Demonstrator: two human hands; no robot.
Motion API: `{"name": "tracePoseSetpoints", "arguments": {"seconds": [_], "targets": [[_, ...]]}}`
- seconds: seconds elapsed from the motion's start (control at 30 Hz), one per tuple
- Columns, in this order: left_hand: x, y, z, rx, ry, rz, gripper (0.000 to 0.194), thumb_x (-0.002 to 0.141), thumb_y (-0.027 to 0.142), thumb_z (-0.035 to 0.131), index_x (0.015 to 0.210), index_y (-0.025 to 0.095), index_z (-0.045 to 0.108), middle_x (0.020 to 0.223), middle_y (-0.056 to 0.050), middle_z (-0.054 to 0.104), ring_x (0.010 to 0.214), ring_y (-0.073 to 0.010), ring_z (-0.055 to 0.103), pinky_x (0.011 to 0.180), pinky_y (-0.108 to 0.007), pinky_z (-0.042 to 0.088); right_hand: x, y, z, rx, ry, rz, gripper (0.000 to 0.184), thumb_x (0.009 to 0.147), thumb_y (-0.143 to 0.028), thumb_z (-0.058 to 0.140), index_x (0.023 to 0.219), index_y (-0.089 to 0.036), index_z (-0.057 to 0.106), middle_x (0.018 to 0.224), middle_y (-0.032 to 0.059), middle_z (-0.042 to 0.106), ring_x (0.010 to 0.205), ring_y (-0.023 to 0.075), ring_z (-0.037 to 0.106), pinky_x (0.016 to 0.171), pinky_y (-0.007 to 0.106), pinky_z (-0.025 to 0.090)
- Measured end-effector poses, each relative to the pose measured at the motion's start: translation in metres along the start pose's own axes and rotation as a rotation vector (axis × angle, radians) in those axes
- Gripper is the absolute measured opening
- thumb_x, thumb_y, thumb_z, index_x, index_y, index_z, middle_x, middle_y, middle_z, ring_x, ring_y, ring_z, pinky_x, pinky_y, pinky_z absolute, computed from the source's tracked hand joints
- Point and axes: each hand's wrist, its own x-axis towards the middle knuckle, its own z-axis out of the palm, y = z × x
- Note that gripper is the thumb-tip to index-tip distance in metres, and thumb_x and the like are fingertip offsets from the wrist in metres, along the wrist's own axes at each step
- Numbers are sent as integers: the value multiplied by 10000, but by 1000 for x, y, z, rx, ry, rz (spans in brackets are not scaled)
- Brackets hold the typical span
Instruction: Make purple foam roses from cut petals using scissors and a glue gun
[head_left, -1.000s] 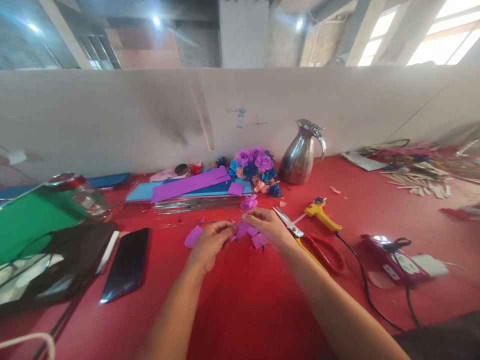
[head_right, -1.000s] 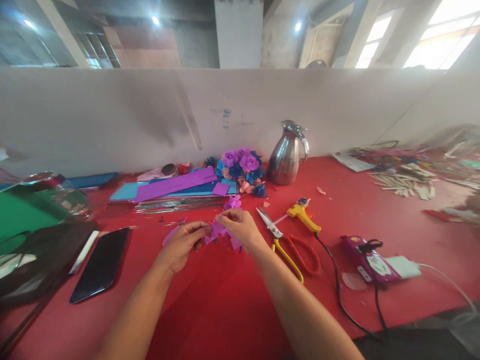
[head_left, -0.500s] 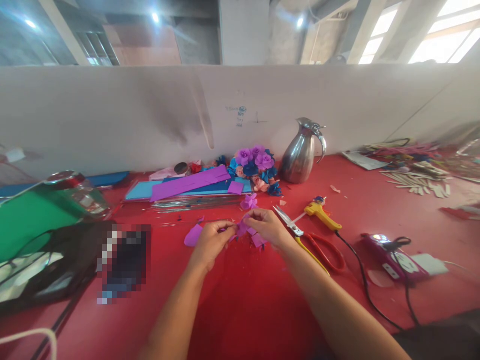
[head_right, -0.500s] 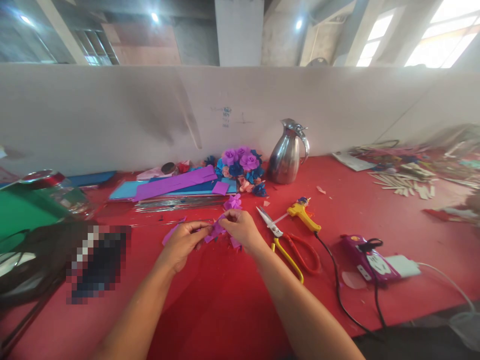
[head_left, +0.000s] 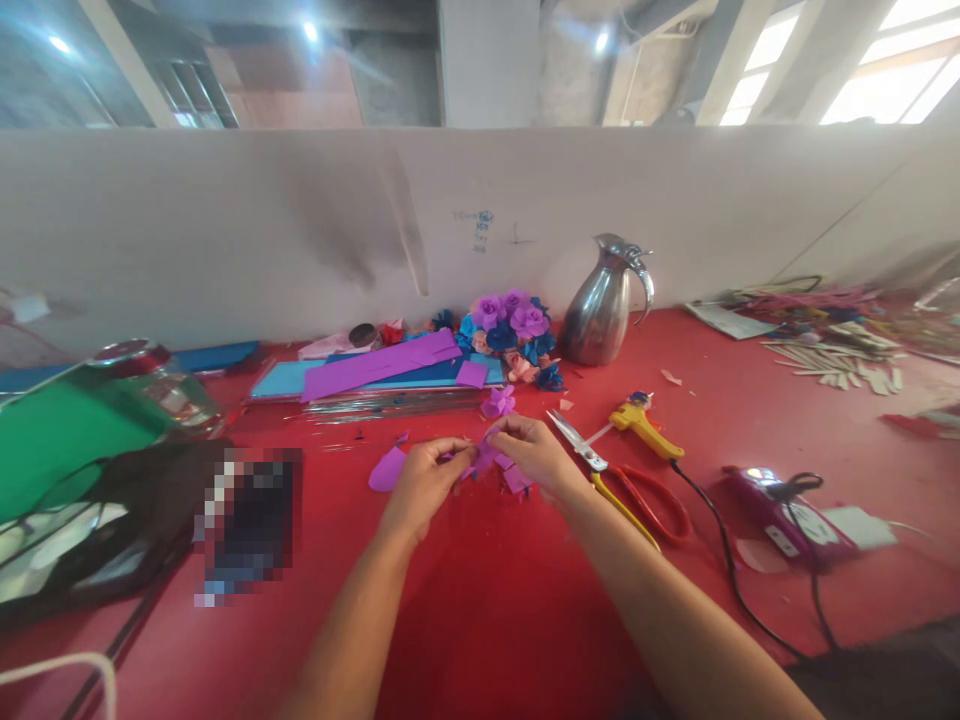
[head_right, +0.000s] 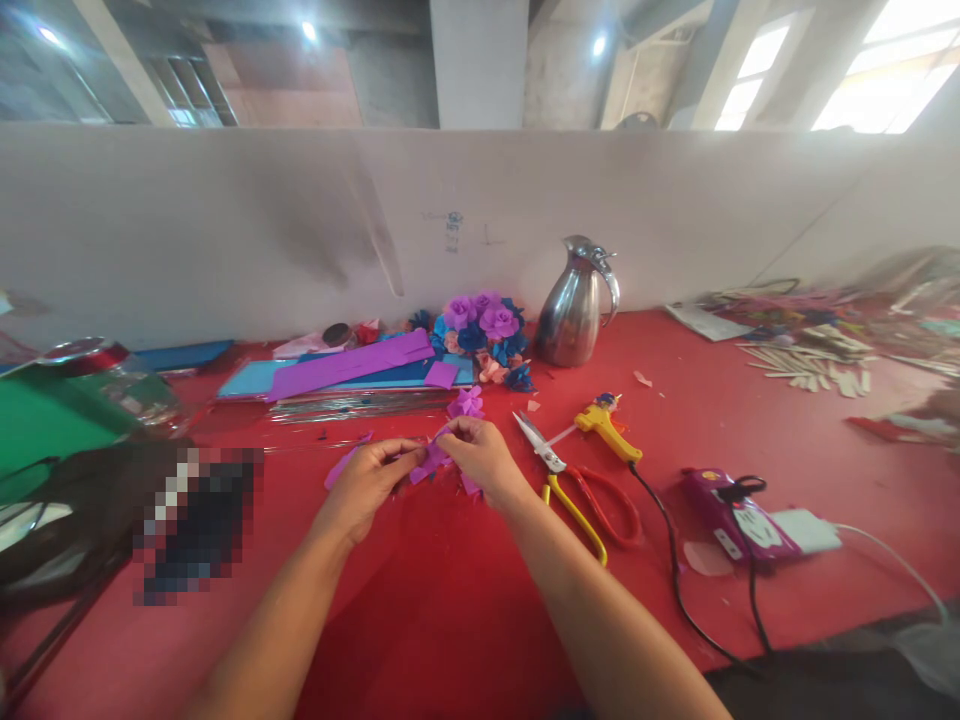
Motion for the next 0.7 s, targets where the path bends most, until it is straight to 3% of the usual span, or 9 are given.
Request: {"name": "tracePoseSetpoints", "arguments": {"seconds": [0.4,0.7], "targets": [[-1,2,0,18,39,-4,236,640,387,674,671,154,691,519,28,543,458,-82,398,474,-225,296,2,2,-1,-1,-26,-25,107,650,-290,576,649,-184,594,585,-37,569,577,111,502,570,231,376],[1,2,-3,-76,-17,-74,259,575,403,744,671,163,741,618,-26,657,546,-118,508,555,-243,374,0,0,1,27,-27,0,65,633,-242,549,627,-189,588,598,-35,581,598,116,521,599,238,396]]}}
